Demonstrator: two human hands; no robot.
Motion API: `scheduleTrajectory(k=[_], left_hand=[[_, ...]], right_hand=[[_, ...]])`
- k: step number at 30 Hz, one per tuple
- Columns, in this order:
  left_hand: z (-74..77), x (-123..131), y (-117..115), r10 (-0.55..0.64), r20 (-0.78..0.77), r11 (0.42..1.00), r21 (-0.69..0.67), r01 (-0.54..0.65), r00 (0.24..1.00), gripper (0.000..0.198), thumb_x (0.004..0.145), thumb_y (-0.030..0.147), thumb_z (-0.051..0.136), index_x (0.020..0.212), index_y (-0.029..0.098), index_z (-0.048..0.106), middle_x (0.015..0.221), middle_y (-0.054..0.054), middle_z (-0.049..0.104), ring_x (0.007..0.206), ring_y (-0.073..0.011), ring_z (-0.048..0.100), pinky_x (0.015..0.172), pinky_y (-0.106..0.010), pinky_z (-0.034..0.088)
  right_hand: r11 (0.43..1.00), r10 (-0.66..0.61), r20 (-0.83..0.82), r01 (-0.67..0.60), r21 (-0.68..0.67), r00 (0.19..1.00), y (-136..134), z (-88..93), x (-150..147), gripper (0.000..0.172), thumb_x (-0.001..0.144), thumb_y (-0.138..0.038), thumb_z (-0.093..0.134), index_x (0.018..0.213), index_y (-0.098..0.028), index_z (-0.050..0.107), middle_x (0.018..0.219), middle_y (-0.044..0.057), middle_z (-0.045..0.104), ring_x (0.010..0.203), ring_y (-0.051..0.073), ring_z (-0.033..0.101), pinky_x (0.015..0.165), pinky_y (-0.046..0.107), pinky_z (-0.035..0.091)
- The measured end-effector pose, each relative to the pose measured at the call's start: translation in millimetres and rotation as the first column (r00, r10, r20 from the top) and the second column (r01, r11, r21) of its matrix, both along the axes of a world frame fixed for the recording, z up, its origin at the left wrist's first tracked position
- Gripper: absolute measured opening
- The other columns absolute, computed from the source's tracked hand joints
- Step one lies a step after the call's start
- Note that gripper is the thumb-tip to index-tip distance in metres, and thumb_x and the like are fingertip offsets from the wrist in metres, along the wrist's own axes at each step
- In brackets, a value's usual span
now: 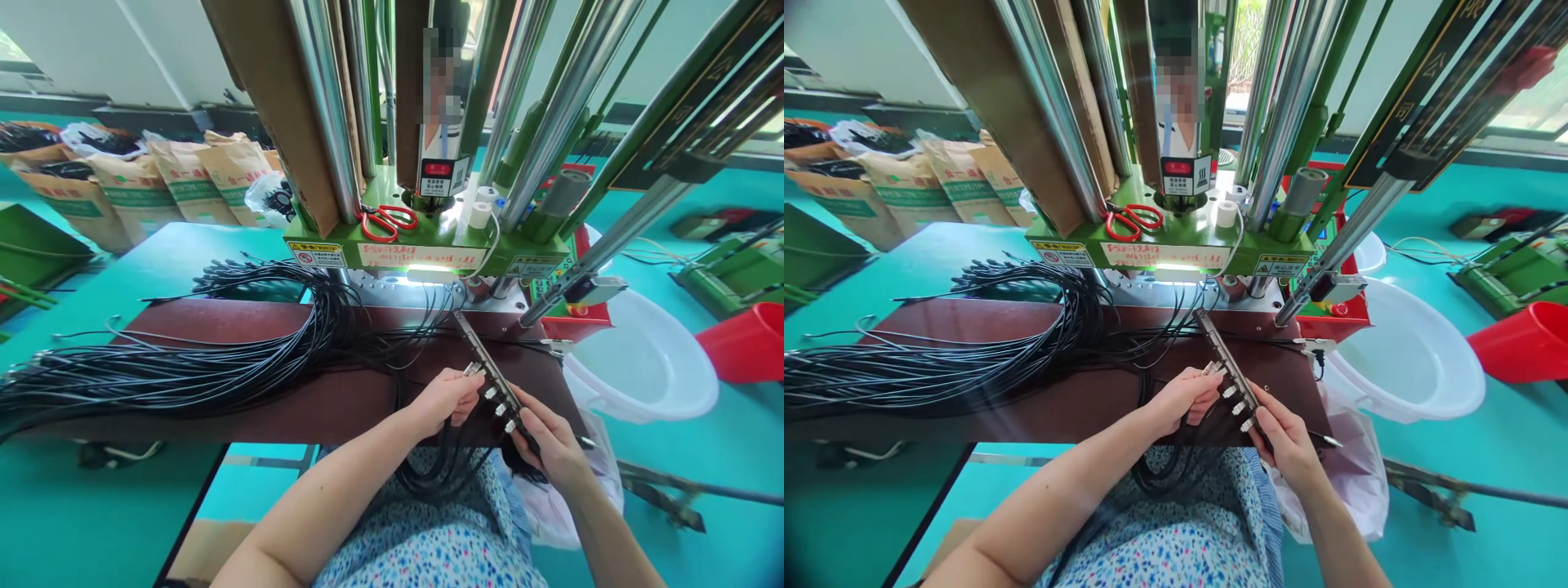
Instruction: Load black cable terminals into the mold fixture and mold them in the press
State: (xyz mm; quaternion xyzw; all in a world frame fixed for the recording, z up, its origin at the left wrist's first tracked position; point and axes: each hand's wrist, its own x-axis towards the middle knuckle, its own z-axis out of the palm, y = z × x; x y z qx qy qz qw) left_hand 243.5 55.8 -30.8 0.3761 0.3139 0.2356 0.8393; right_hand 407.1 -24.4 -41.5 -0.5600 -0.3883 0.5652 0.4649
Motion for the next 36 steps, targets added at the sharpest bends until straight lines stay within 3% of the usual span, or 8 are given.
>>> scheduleTrajectory(k=[3,5,10,14,23,29,33,36], left_hand=[[-4.4,2.6,-2.1,0.050,0.001,0.997,0.058,-0.050,0.999,0.051,0.071,0.053,0.055,0.045,0.019,0.028,0.036,0.009,0.023,0.030,-0.0021,0.017,0.033,-0.020,0.010],[-6.7,2.5,-2.3,0.099,-0.036,0.981,0.168,-0.092,0.994,0.050,0.074,0.054,0.052,0.044,0.019,0.031,0.035,0.008,0.026,0.030,-0.0032,0.022,0.034,-0.021,0.014],[-6.9,-11.9,7.2,0.185,-0.139,0.902,0.418,-0.112,0.973,0.053,0.082,0.056,0.037,0.045,0.018,0.041,0.041,0.000,0.046,0.035,-0.0082,0.041,0.037,-0.022,0.028],[-6.9,-22.4,13.4,0.121,-0.184,0.889,0.458,-0.023,0.976,0.056,0.083,0.052,0.036,0.039,0.018,0.040,0.037,0.001,0.042,0.036,-0.0083,0.042,0.041,-0.021,0.031],[-8.1,-21.2,17.0,-0.040,-0.253,0.886,0.438,0.151,0.967,0.052,0.082,0.053,0.038,0.043,0.017,0.037,0.038,0.004,0.039,0.035,-0.0067,0.039,0.041,-0.020,0.032],[-7.8,-30.2,19.8,-0.093,-0.294,0.868,0.443,0.222,0.951,0.053,0.081,0.055,0.037,0.044,0.018,0.035,0.038,0.003,0.040,0.035,-0.0064,0.039,0.039,-0.020,0.031],[-11.0,-26.8,17.3,-0.037,-0.188,0.913,0.393,0.110,0.981,0.051,0.080,0.058,0.039,0.050,0.017,0.038,0.041,0.002,0.046,0.037,-0.0078,0.045,0.039,-0.019,0.034],[-10.5,-23.2,14.3,0.210,-0.016,0.960,0.191,-0.204,0.977,0.043,0.077,0.059,0.044,0.063,0.018,0.040,0.043,0.005,0.045,0.034,-0.0075,0.043,0.034,-0.017,0.031]], right_hand=[[1.000,0.005,0.091,-0.006,0.015,0.996,-1.6,0.7,-2.7,0.060,0.080,-0.049,0.054,0.129,-0.016,0.046,0.045,-0.006,0.035,0.036,0.006,0.027,0.035,0.018,0.019],[1.000,0.019,0.119,-0.021,0.019,0.993,-2.1,1.2,-3.5,0.060,0.080,-0.049,0.054,0.129,-0.016,0.046,0.045,-0.007,0.035,0.036,0.006,0.028,0.034,0.018,0.019],[0.999,0.031,0.029,-0.032,0.017,0.999,-1.1,0.0,1.2,0.057,0.082,-0.045,0.053,0.129,-0.013,0.045,0.044,-0.006,0.036,0.037,0.006,0.026,0.035,0.018,0.017],[0.998,0.061,-0.002,-0.061,-0.008,0.998,0.7,-4.1,8.2,0.056,0.084,-0.043,0.051,0.130,-0.013,0.043,0.045,-0.006,0.036,0.037,0.006,0.026,0.034,0.018,0.017],[0.980,0.198,0.004,-0.198,-0.025,0.980,3.6,-10.8,18.8,0.059,0.085,-0.045,0.049,0.134,-0.013,0.037,0.049,-0.007,0.031,0.041,0.007,0.027,0.034,0.018,0.020],[0.963,0.271,0.108,-0.270,-0.018,0.957,2.3,-10.9,15.9,0.059,0.086,-0.047,0.047,0.133,-0.014,0.038,0.049,-0.007,0.030,0.039,0.006,0.028,0.034,0.018,0.023],[0.981,0.193,0.098,-0.193,-0.017,0.976,0.8,-9.0,12.6,0.060,0.083,-0.049,0.050,0.131,-0.014,0.042,0.050,-0.007,0.031,0.040,0.007,0.029,0.034,0.018,0.023],[0.995,0.095,0.057,-0.093,-0.037,0.994,-0.1,-6.8,11.0,0.059,0.080,-0.049,0.054,0.128,-0.015,0.046,0.051,-0.006,0.033,0.041,0.006,0.030,0.033,0.017,0.023]])
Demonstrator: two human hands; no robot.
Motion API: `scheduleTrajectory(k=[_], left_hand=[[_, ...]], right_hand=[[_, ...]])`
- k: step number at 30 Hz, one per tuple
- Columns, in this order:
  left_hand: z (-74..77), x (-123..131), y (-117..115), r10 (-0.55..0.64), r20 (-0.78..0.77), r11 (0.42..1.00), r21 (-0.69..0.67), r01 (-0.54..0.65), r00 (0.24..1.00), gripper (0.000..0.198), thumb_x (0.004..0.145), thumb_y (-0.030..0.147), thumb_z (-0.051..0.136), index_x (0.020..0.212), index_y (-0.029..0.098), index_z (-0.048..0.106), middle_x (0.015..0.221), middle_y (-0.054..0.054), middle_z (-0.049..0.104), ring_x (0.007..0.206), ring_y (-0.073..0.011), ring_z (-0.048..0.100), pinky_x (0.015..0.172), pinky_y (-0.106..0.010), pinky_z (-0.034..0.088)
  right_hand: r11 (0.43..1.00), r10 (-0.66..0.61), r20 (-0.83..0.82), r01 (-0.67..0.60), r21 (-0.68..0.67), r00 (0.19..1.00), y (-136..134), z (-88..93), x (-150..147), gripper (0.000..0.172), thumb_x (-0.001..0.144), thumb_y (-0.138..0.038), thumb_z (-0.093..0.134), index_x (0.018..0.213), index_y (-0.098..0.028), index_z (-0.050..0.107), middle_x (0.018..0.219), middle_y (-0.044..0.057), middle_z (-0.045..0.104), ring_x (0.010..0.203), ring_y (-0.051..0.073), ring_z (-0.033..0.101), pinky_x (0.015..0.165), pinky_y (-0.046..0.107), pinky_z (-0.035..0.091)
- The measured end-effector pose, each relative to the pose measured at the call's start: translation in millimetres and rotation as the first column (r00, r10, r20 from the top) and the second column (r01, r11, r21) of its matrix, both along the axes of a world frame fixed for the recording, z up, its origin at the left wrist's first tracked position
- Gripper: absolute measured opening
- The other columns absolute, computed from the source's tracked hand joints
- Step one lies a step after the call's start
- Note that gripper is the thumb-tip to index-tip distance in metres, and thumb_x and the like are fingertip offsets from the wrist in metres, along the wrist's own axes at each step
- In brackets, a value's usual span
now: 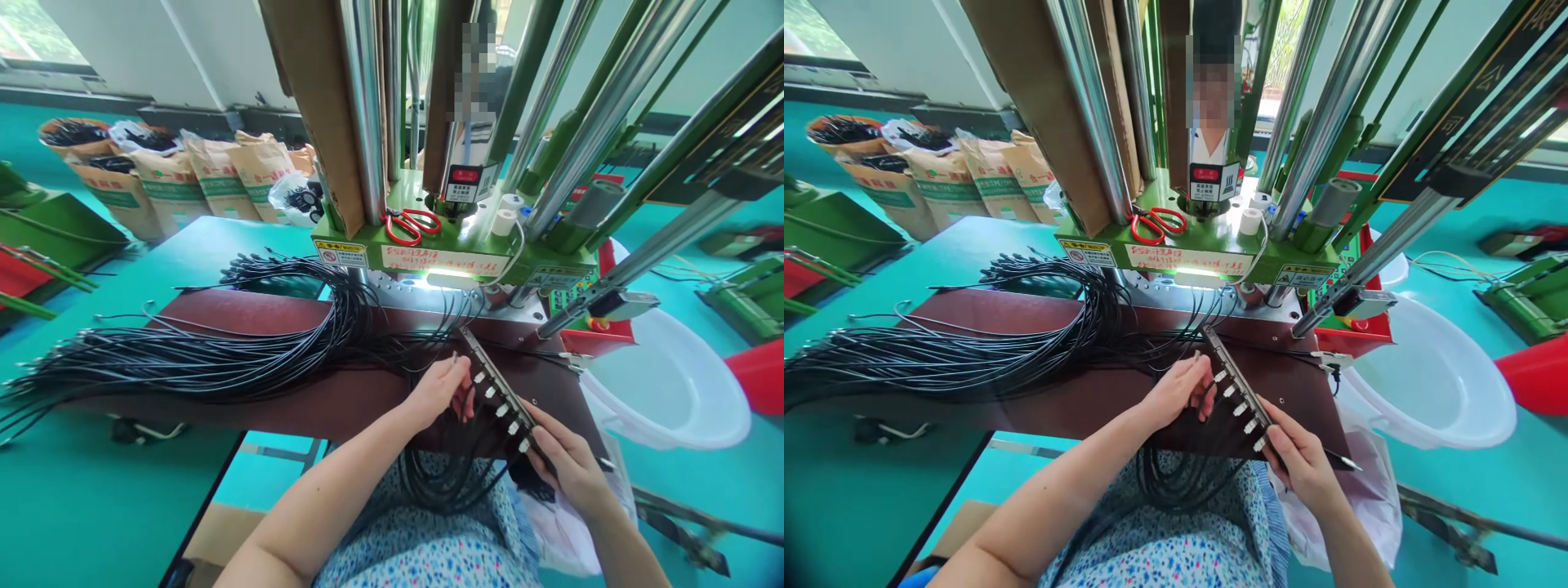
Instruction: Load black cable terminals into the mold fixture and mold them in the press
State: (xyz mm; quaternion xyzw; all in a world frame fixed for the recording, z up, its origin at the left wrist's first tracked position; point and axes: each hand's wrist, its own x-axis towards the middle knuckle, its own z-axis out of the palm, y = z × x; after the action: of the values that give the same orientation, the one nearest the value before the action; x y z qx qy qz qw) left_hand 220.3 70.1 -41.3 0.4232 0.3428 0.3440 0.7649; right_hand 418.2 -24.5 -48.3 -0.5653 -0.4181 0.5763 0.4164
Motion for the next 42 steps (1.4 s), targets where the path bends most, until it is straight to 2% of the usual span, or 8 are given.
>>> scheduleTrajectory(k=[2,5,11,23,31,35,38,42], left_hand=[[2.2,1.6,-2.7,0.133,0.131,0.984,-0.131,-0.116,0.982,0.040,0.076,0.058,0.047,0.070,0.020,0.040,0.039,0.010,0.035,0.029,-0.0047,0.032,0.030,-0.015,0.023],[5.6,4.9,-7.0,0.137,0.200,0.973,-0.213,-0.094,0.970,0.039,0.075,0.060,0.048,0.077,0.022,0.039,0.035,0.014,0.023,0.026,-0.0032,0.016,0.027,-0.013,0.013],[1.6,9.9,-9.1,0.324,0.107,0.946,-0.058,-0.319,0.940,0.037,0.077,0.054,0.050,0.070,0.022,0.032,0.037,0.012,0.038,0.024,-0.0026,0.021,0.026,-0.013,0.014],[0.0,4.2,-6.0,0.247,-0.001,0.966,-0.074,-0.246,0.969,0.037,0.068,0.045,0.063,0.058,0.018,0.039,0.031,0.011,0.036,0.022,-0.0020,0.024,0.025,-0.014,0.013],[-1.5,1.3,-7.2,0.213,-0.002,0.973,-0.087,-0.212,0.977,0.039,0.066,0.051,0.063,0.059,0.018,0.041,0.030,0.012,0.032,0.021,-0.0024,0.023,0.025,-0.015,0.014],[-3.1,3.8,-5.1,0.188,-0.075,0.982,0.001,-0.189,0.979,0.040,0.071,0.054,0.055,0.060,0.018,0.042,0.033,0.011,0.033,0.024,-0.0023,0.025,0.027,-0.015,0.016],[-1.8,0.2,-7.9,0.102,-0.121,0.992,0.085,-0.092,0.987,0.040,0.080,0.054,0.040,0.073,0.016,0.050,0.045,0.006,0.045,0.030,-0.0040,0.033,0.031,-0.016,0.024],[8.7,-13.0,-21.7,0.049,-0.233,0.958,0.285,0.020,0.971,0.034,0.078,0.039,0.051,0.104,0.018,0.050,0.088,-0.004,0.056,0.059,-0.0087,0.052,0.048,-0.019,0.041]], right_hand=[[0.999,-0.050,-0.005,0.050,-0.020,0.999,-0.3,1.3,-0.7,0.059,0.078,-0.049,0.057,0.126,-0.015,0.048,0.053,-0.005,0.036,0.041,0.006,0.030,0.033,0.017,0.023],[0.998,-0.049,0.006,0.049,-0.033,0.999,-0.4,2.5,-1.7,0.059,0.077,-0.049,0.058,0.125,-0.015,0.049,0.053,-0.004,0.038,0.041,0.006,0.030,0.033,0.017,0.023],[0.998,-0.059,0.016,0.059,-0.019,0.998,-0.8,3.7,-2.5,0.055,0.080,-0.048,0.055,0.125,-0.017,0.050,0.050,-0.005,0.036,0.040,0.006,0.029,0.035,0.017,0.020],[0.999,0.028,0.101,-0.025,-0.035,0.995,-1.4,4.4,-1.7,0.060,0.082,-0.049,0.051,0.129,-0.014,0.045,0.050,-0.007,0.029,0.041,0.007,0.027,0.037,0.019,0.020],[0.945,0.277,0.321,-0.317,0.078,0.906,-2.3,-1.2,12.3,0.052,0.088,-0.041,0.045,0.134,-0.017,0.039,0.052,-0.003,0.041,0.046,0.008,0.031,0.041,0.021,0.026],[0.993,0.113,0.188,-0.117,0.009,0.976,-7.7,5.5,3.4,0.054,0.082,-0.048,0.051,0.128,-0.019,0.048,0.053,-0.004,0.041,0.044,0.007,0.031,0.039,0.019,0.028],[0.995,-0.076,0.126,0.083,-0.056,0.989,-7.5,16.9,8.7,0.053,0.075,-0.051,0.059,0.118,-0.020,0.056,0.061,-0.001,0.049,0.044,0.008,0.034,0.038,0.020,0.029],[0.985,-0.052,0.212,0.085,-0.149,0.976,12.4,29.6,46.2,0.059,0.068,-0.054,0.064,0.114,-0.018,0.056,0.050,-0.004,0.040,0.041,0.008,0.033,0.034,0.018,0.022]])
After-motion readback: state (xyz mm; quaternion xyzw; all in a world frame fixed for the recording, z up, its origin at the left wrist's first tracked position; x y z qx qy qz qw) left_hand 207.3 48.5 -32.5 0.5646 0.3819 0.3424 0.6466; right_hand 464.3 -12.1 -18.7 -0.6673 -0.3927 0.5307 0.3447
